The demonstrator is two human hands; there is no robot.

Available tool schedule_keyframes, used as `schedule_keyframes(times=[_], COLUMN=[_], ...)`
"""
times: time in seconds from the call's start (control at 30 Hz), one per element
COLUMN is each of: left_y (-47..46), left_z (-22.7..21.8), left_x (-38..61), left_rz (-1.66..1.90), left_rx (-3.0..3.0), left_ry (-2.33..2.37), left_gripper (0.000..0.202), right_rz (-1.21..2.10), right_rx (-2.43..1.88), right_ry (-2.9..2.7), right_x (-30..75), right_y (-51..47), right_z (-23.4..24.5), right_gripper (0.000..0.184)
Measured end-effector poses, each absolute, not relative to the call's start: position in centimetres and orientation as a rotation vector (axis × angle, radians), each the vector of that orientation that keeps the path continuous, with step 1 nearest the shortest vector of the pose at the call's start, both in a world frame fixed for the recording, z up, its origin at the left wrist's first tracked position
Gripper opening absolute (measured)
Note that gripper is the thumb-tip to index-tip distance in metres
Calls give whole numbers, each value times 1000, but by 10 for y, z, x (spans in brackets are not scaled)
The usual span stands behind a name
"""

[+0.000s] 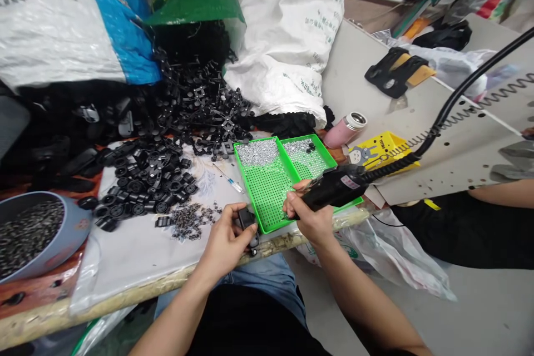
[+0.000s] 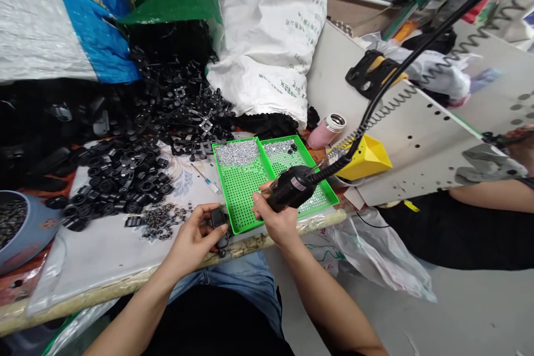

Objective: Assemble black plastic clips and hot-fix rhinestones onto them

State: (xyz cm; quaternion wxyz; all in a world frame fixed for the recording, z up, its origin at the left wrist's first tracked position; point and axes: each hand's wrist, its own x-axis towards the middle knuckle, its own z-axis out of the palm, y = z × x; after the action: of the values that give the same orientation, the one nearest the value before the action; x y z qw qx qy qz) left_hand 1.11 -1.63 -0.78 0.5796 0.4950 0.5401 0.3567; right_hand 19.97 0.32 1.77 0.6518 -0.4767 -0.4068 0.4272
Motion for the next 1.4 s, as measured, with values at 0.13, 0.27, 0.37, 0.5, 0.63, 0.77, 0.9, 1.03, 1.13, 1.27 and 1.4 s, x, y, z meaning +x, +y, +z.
schedule_keyframes(times=[0.13, 0.27, 0.37, 0.5, 0.63, 0.77, 0.9, 1.03, 1.13, 1.27, 1.4], left_y=[-16, -15, -15, -16, -17, -17, -17, -18, -20, -21, -20], left_z=[-8, -9, -10, -11, -10, -6, -1, 0, -2, -3, -1], left_x=[11, 11, 11, 11, 12, 12, 12, 13, 15, 15, 14], left_rz=[843, 839, 826, 800, 806, 789, 762, 750, 764, 779, 788], left_rx=[1185, 1201, 1203, 1197, 1232, 1314, 1354, 1352, 1315, 1303, 1316], left_ry=[1259, 1265, 1267, 1270, 1271, 1308, 1327, 1338, 1339, 1346, 1332], left_gripper=[46, 46, 45, 47, 43, 39, 35, 32, 31, 32, 32], right_rz=[953, 948, 941, 917, 908, 1015, 1107, 1161, 1196, 1209, 1200], right_rx=[-1114, -1113, -1128, -1157, -1053, -910, -894, -954, -991, -1015, -990], right_ry=[-921, -918, -910, -928, -930, -976, -1009, -1015, -1012, -1041, -1100], right_x=[200, 199, 198, 196, 181, 154, 135, 130, 129, 128, 129], right_y=[2, 2, 1, 1, 4, 14, 24, 28, 29, 26, 23], right_z=[18, 16, 16, 26, 47, 55, 48, 43, 41, 36, 36], right_gripper=[32, 33, 32, 29, 25, 27, 28, 28, 30, 31, 27])
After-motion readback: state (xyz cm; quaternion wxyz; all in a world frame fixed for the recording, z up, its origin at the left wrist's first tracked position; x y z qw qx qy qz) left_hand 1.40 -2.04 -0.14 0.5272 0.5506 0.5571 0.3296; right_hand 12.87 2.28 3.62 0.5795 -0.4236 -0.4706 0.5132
